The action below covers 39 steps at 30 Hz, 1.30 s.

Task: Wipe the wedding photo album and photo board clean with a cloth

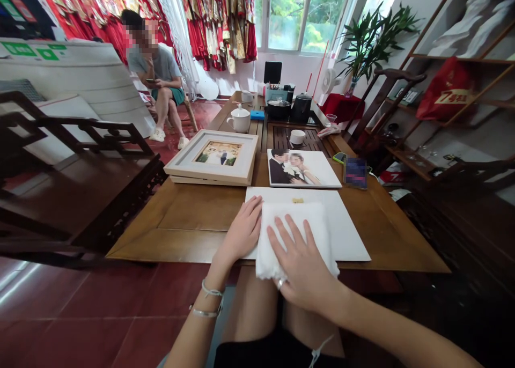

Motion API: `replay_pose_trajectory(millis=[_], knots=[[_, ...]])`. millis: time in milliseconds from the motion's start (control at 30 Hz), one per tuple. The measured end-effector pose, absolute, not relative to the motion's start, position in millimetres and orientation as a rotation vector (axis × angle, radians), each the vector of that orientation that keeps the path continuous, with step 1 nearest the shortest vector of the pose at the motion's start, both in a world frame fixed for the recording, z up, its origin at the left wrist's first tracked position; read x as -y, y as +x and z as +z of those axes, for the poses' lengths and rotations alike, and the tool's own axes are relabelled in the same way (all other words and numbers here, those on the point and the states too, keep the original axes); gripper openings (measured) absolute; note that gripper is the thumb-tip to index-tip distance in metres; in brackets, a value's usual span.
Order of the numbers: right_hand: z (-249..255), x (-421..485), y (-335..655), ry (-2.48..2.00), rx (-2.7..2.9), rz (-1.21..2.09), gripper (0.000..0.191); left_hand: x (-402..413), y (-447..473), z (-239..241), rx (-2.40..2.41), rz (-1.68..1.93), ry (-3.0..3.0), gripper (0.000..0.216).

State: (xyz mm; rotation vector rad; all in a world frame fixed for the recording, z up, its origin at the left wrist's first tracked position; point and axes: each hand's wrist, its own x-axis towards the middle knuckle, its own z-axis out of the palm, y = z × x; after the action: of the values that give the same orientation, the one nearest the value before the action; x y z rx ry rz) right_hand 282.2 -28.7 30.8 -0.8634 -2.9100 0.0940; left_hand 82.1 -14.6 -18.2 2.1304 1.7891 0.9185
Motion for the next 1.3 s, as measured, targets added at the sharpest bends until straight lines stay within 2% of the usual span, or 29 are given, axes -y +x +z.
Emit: replay_pose_trajectory(millis=[167, 400, 567, 767, 933, 1100, 1200, 1300], knots=[[34.5, 41.0, 298.5, -0.764, 2.935, 0.299, 0.086, 14.2, 81.6, -19.9, -1.799, 0.908, 2.125, 0.046], [36.8, -49.0, 302.6, -0.965, 2.752, 0.52, 0.072, 13.5, 83.4, -17.7, -1.827, 0.889, 2.116, 0.045], [28.1, -87.3, 311.5, -1.085, 2.58, 0.485, 0.065, 14.5, 84.1, -15.4, -1.828, 0.874, 2.108, 0.045], [36.2, -33.8, 314.4, -0.853, 2.864, 0.324, 0.08, 14.0, 83.4, -17.7, -1.84, 0.883, 2.101, 0.045], [53.4, 12.1, 324.0, -0.535, 3.037, 0.534, 0.092, 13.8, 81.0, -19.9, -1.789, 0.906, 2.133, 0.047], [56.4, -21.4, 337.7, -0.529, 2.9, 0.78, 0.073, 13.5, 82.4, -17.2, -1.818, 0.88, 2.119, 0.046], [45.5, -55.5, 344.1, -0.631, 2.751, 0.748, 0.062, 13.5, 83.6, -15.6, -1.832, 0.873, 2.108, 0.046], [31.5, -83.0, 351.3, -0.753, 2.633, 0.675, 0.059, 13.8, 83.6, -15.2, -1.826, 0.874, 2.107, 0.045]])
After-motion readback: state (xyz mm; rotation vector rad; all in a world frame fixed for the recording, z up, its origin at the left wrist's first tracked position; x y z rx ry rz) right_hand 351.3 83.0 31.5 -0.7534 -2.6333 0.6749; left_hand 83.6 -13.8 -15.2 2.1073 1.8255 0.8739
